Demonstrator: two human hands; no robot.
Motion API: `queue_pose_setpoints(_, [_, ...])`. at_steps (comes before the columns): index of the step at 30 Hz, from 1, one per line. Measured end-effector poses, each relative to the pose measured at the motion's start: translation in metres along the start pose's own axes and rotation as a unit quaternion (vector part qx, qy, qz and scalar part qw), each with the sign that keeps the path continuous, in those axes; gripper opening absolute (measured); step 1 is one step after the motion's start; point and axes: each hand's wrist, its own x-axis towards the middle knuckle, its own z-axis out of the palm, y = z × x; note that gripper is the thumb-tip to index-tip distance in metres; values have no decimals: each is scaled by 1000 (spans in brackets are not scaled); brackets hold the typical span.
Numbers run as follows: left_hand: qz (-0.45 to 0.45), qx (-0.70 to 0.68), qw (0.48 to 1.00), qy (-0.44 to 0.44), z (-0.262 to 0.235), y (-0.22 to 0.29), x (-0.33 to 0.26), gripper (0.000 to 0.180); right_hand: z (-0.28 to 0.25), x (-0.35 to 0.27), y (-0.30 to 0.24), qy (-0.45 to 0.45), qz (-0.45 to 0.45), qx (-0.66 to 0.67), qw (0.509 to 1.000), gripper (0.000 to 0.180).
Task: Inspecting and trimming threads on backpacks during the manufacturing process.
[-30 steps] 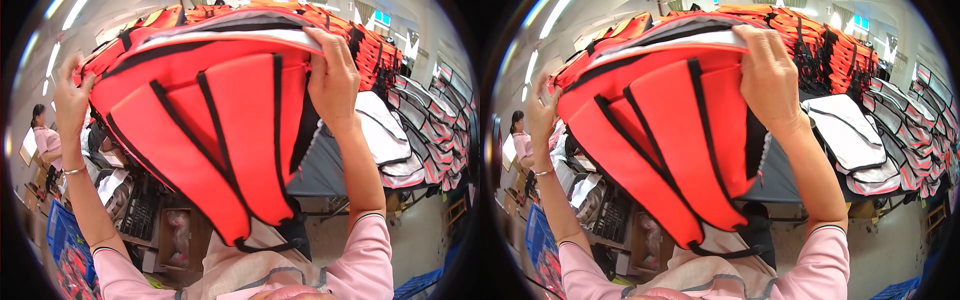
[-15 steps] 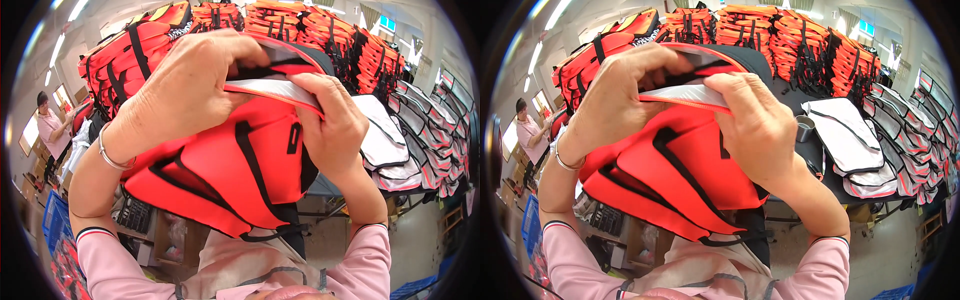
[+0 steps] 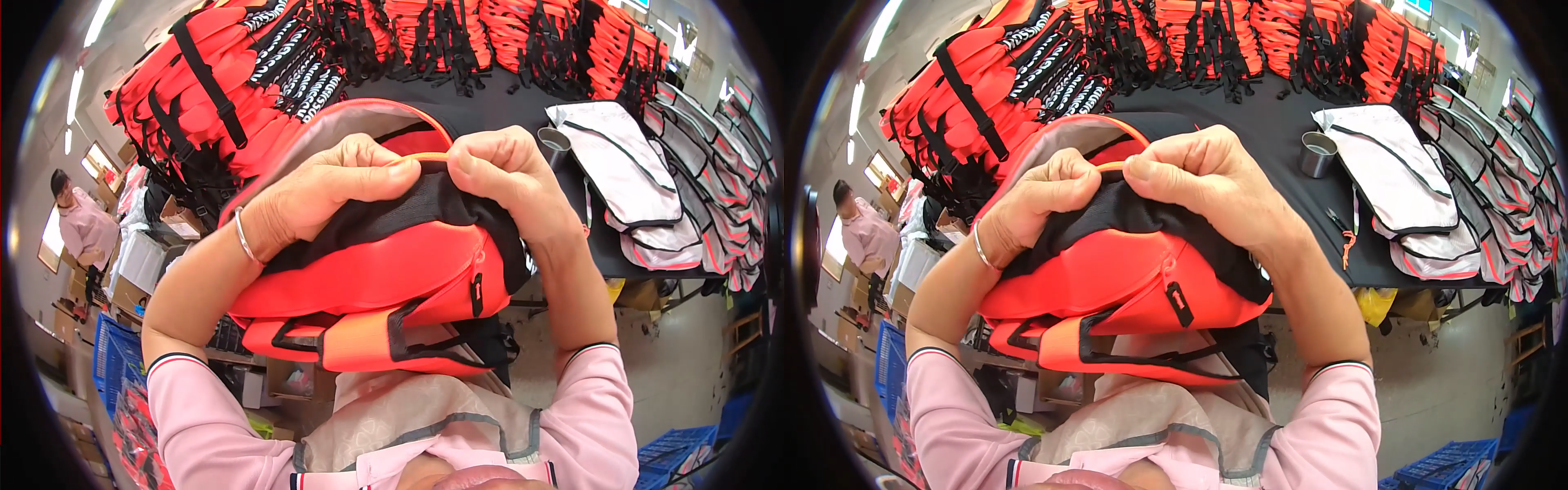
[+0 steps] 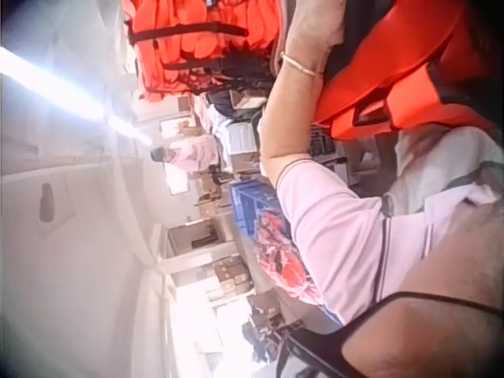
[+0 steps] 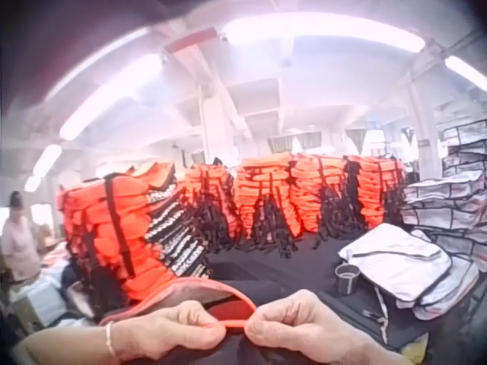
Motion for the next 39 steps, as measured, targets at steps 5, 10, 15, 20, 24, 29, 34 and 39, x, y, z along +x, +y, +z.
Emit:
queue_pose_setpoints(5, [-144, 149, 974, 90, -4, -17, 8, 31, -7, 10, -2, 81, 104, -86, 988, 22])
queue_pose_setpoints(10, [-88, -27, 995, 28, -5, -17, 2, 46, -2, 19, -2, 97, -10, -232, 968, 16])
queue_pose_setpoints(15, [-127, -31, 989, 74, 1, -17, 3, 60, -2, 19, 4, 149, -11, -214, 965, 12])
queue_pose_setpoints(20, [-139, -45, 985, 90, -1, -26, 3, 56, -1, 15, 7, 175, -51, -251, 950, 11])
queue_pose_setpoints(24, [-89, -49, 993, 60, -2, -38, 1, 41, -3, 18, 13, 175, -77, -282, 940, 12])
queue_pose_setpoints(29, [-26, -49, 998, -9, 4, -46, -1, 16, -5, 23, 35, 128, -62, -196, 970, 12])
queue_pose_setpoints(34, [-88, -53, 994, 43, 10, -39, -2, 16, -7, 28, 46, 201, -61, -245, 946, 7])
queue_pose_setpoints(39, [-176, -181, 960, 119, 8, -25, 1, 34, -3, 23, 38, 238, -128, -272, 924, 13])
